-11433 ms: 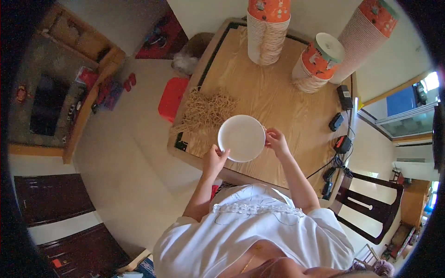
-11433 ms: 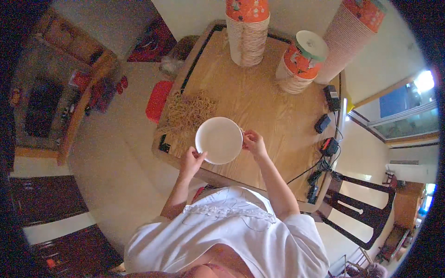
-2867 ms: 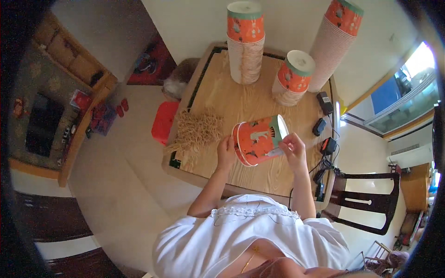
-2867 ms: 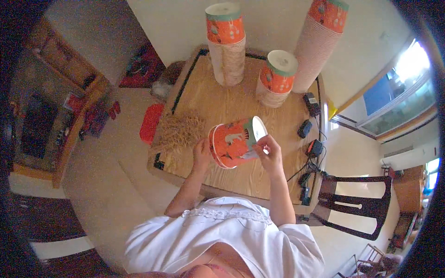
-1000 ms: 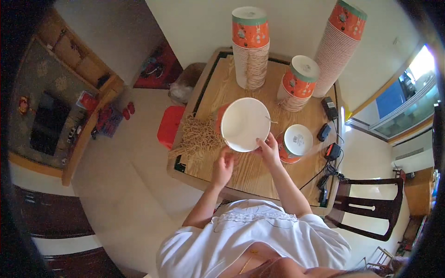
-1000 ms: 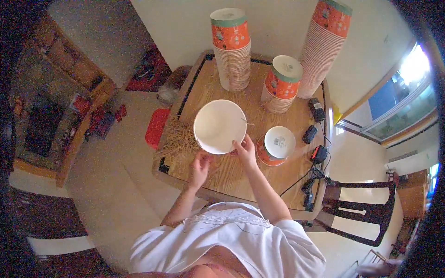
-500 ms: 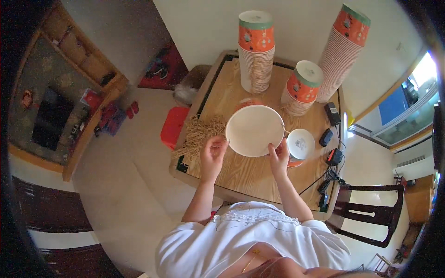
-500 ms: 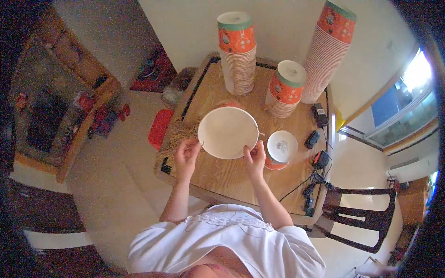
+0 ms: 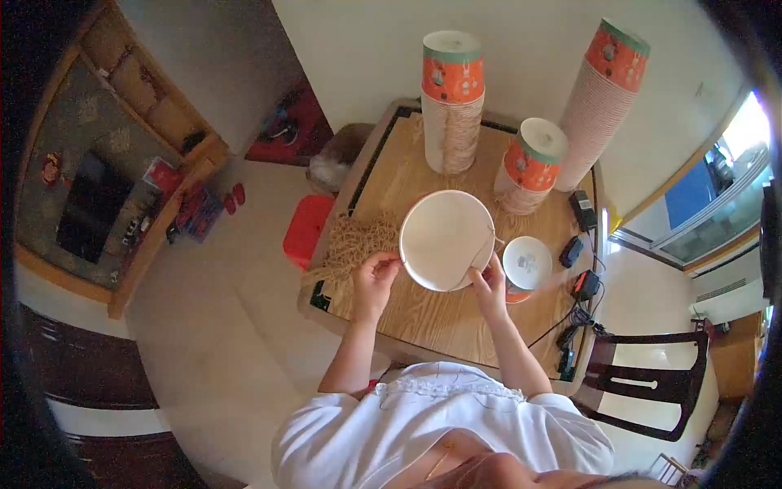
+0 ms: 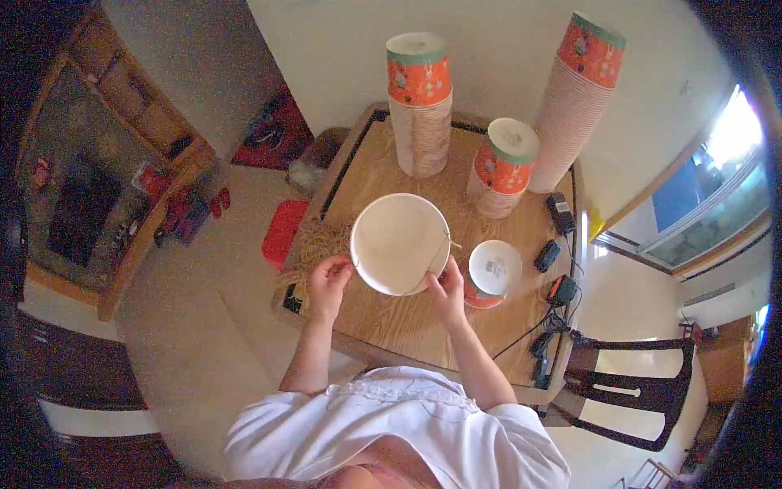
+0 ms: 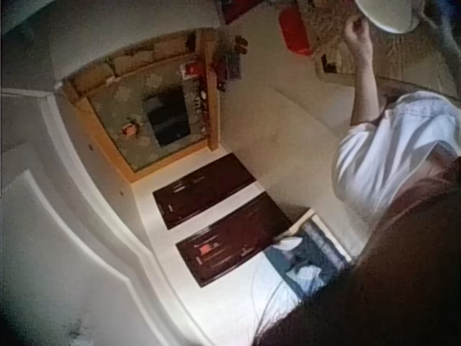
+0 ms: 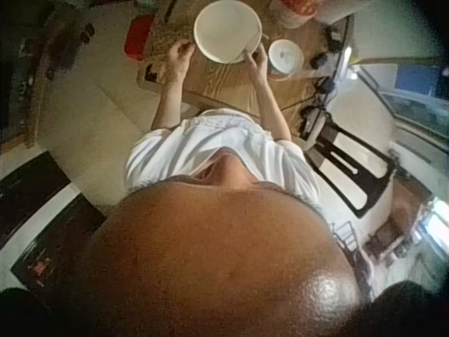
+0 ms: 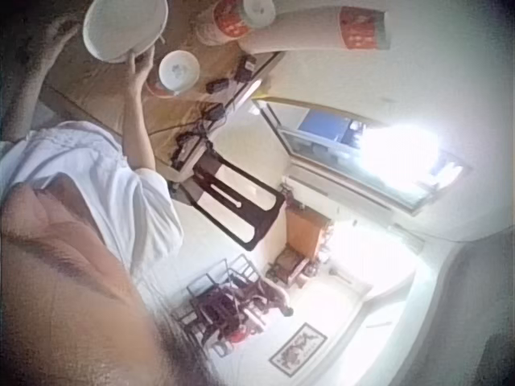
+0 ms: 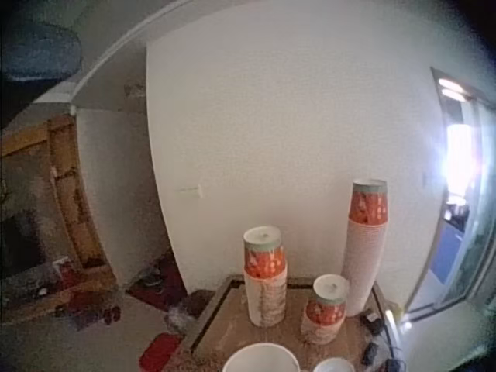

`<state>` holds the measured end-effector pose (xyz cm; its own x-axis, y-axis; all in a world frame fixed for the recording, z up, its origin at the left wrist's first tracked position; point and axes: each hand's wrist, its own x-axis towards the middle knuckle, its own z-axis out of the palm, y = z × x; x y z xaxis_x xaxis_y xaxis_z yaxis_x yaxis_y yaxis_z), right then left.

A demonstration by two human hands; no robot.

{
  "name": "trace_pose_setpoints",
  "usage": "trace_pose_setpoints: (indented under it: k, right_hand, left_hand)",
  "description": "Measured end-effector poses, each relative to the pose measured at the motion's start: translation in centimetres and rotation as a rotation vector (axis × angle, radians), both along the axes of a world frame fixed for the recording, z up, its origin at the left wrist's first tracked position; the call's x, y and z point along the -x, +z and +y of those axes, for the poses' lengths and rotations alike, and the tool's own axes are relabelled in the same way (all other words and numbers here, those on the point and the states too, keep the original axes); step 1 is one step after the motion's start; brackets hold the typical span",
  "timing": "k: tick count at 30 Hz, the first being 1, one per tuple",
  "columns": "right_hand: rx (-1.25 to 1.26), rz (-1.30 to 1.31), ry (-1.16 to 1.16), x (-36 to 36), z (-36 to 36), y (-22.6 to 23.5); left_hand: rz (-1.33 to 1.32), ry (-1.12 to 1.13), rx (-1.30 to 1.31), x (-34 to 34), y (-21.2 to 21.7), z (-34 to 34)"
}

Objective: Expanding and stacking decorative paper tubs at a workbench.

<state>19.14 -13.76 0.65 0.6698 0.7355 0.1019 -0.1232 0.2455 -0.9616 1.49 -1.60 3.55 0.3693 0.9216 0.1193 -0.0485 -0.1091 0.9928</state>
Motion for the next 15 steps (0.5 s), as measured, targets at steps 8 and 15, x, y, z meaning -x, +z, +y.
trace_pose_setpoints:
  k: [8, 15]
  right_hand:
    - [0.214, -0.41, -0.088, -1.3, 1.1, 0.0]
    - [0.275, -0.655, 0.161, 0.6, 1.7, 1.2]
  left_hand:
    - [0.094, 0.14, -0.402, -1.9, 1.7, -0.8]
    - [-0.143, -0.417, 0.604, -6.1, 0.0, 2.6]
